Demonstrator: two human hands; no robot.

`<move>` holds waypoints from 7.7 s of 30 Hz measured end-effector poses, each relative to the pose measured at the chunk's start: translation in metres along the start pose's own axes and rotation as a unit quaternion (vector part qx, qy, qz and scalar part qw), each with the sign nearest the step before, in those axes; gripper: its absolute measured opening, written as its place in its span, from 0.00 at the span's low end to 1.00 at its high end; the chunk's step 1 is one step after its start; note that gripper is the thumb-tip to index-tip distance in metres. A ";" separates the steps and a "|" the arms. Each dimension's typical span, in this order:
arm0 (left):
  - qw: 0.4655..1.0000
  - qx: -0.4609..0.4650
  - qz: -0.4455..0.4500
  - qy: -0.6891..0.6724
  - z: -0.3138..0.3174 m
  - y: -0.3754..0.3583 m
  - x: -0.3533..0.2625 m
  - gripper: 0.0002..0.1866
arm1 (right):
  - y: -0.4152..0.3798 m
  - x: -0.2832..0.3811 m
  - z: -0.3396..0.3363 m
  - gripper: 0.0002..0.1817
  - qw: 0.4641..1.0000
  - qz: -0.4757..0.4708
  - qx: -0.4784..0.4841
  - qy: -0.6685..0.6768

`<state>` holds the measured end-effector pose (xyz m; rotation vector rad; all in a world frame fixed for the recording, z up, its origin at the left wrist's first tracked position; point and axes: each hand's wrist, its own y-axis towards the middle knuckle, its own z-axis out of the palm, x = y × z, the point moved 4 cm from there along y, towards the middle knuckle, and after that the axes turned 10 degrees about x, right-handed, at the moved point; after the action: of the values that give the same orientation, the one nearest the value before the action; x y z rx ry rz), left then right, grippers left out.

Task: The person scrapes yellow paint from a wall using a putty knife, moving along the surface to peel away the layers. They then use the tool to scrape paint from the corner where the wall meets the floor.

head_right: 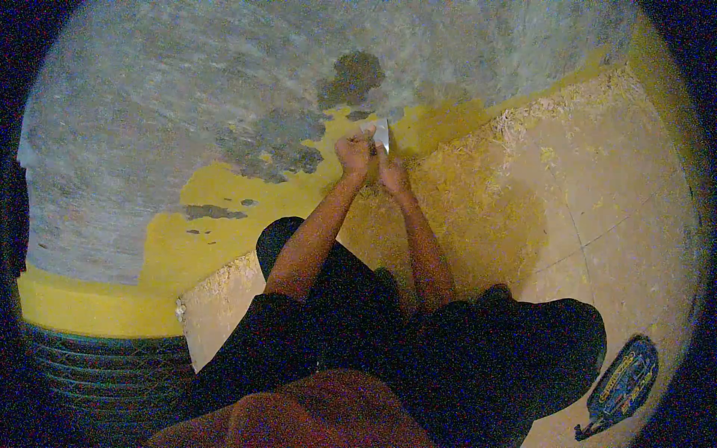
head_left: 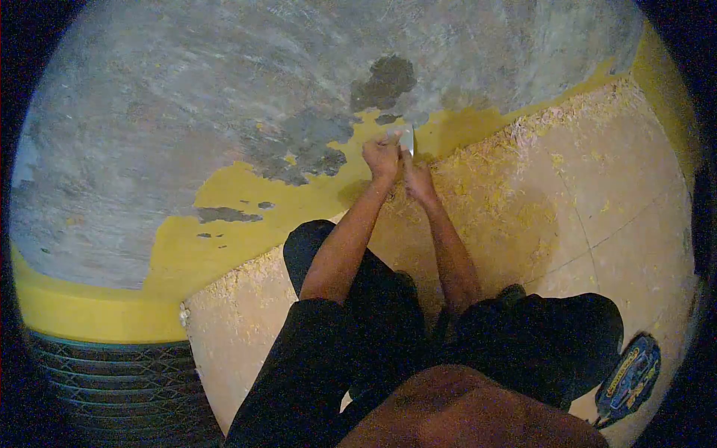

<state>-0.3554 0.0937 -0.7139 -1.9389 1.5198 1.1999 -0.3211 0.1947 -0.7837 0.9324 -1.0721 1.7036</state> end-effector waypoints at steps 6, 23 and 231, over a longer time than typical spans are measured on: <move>0.990 0.021 -0.045 -0.129 0.008 -0.012 -0.020 0.19 | -0.007 0.050 -0.039 0.32 0.919 -0.360 -0.087 -0.135; 0.998 0.031 -0.033 -0.051 0.004 -0.017 -0.011 0.18 | -0.021 0.009 0.019 0.37 0.985 -0.021 0.061 0.158; 0.997 -0.020 0.051 -0.063 -0.055 -0.017 0.012 0.19 | -0.030 -0.003 0.059 0.37 0.980 0.137 0.136 0.048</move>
<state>-0.3183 0.0513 -0.6962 -1.7926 1.5561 1.3784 -0.2844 0.1451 -0.7588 0.8906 -0.9518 2.1418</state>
